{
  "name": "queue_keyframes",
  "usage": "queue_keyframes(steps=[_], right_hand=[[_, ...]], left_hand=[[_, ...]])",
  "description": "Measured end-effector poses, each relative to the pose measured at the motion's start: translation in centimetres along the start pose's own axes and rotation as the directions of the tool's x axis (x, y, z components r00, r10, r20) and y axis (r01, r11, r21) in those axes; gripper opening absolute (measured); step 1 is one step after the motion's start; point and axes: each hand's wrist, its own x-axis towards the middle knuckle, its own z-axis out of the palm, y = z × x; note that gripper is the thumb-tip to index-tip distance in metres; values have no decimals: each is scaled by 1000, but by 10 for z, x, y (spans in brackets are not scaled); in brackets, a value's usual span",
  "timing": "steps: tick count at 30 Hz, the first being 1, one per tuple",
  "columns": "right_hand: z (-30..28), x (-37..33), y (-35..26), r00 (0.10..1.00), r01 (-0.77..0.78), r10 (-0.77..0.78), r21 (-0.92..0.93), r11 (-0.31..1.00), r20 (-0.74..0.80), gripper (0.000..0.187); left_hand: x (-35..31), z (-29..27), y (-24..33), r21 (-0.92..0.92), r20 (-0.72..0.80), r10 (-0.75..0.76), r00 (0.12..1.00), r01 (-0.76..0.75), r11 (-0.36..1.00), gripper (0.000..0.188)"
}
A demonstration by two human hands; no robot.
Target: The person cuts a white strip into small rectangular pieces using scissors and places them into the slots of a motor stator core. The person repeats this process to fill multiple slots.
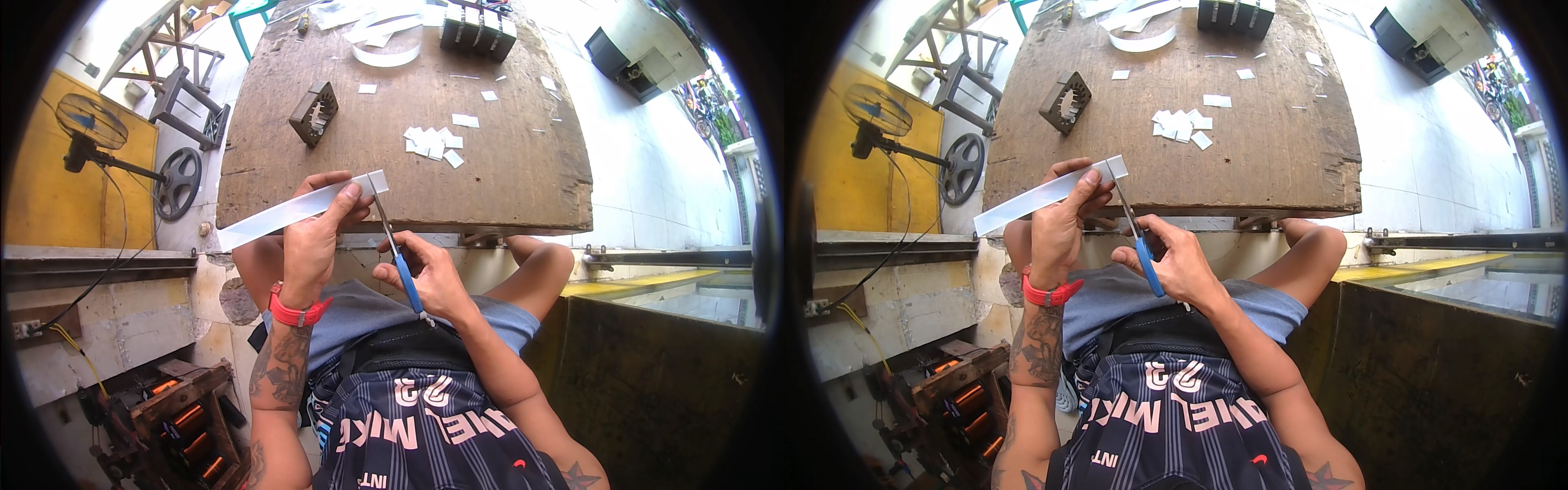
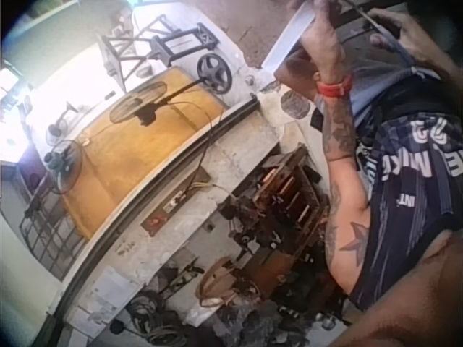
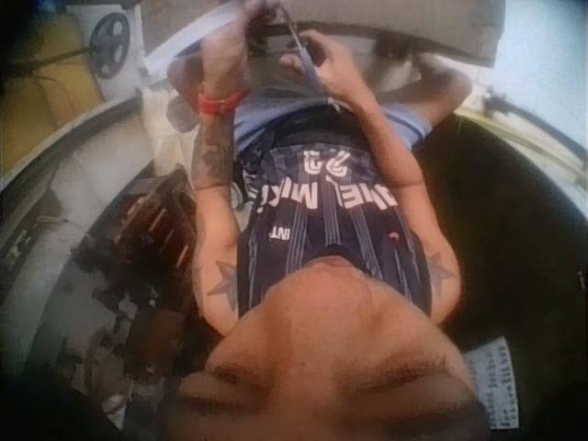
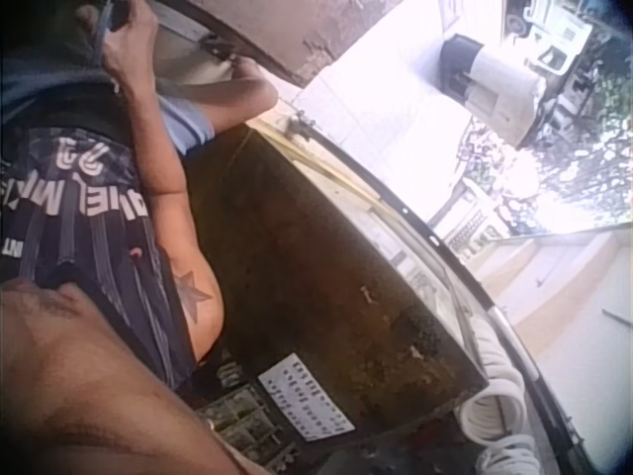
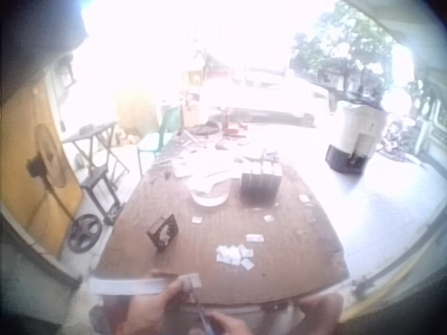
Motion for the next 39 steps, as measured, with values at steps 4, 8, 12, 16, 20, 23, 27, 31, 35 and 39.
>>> queue_keyframes(steps=[4, 8, 12, 16, 20, 23, 27, 31, 35, 39], right_hand=[[-2, 1, -2, 1000, 11, -11, -23, 1000, 8, 42], [-1, 2, -2, 1000, 25, -25, -17, 1000, 1, 41], [3, 4, 1, 998, -57, 56, 58, 997, 16, 38], [4, 4, 6, 999, -41, 42, 122, 992, 0, 37], [0, 0, 7, 999, 13, -9, 84, 996, -38, 41], [-2, -1, 5, 999, 34, -33, 23, 999, -18, 44], [0, 1, 3, 1000, 18, -18, -23, 1000, 7, 45], [2, 5, 4, 1000, 23, -23, 30, 999, -18, 63], [1, 5, 4, 1000, 14, -14, 30, 999, -12, 63], [2, 5, 4, 999, 26, -25, 29, 999, -20, 60]], left_hand=[[0, -1, 0, 0, 16, 5, 1000, -5, 1000, 34], [0, -1, 0, -1, 17, 3, 1000, -3, 1000, 32], [1, -1, -1, -10, 17, 1, 1000, -1, 1000, 33], [1, -1, -1, 16, 1, -2, 1000, 2, 1000, 33], [2, -5, 7, -162, 3, -31, 1000, 31, 986, 31], [2, -5, 9, -95, -9, -28, 1000, 27, 995, 32], [1, -2, 3, 15, 1, 3, 1000, -3, 1000, 33], [1, -2, 0, 17, 13, -15, 1000, 15, 1000, 34], [1, -3, 0, 10, 19, -13, 1000, 13, 1000, 33], [2, -3, -1, 3, 22, -15, 1000, 15, 1000, 33]])
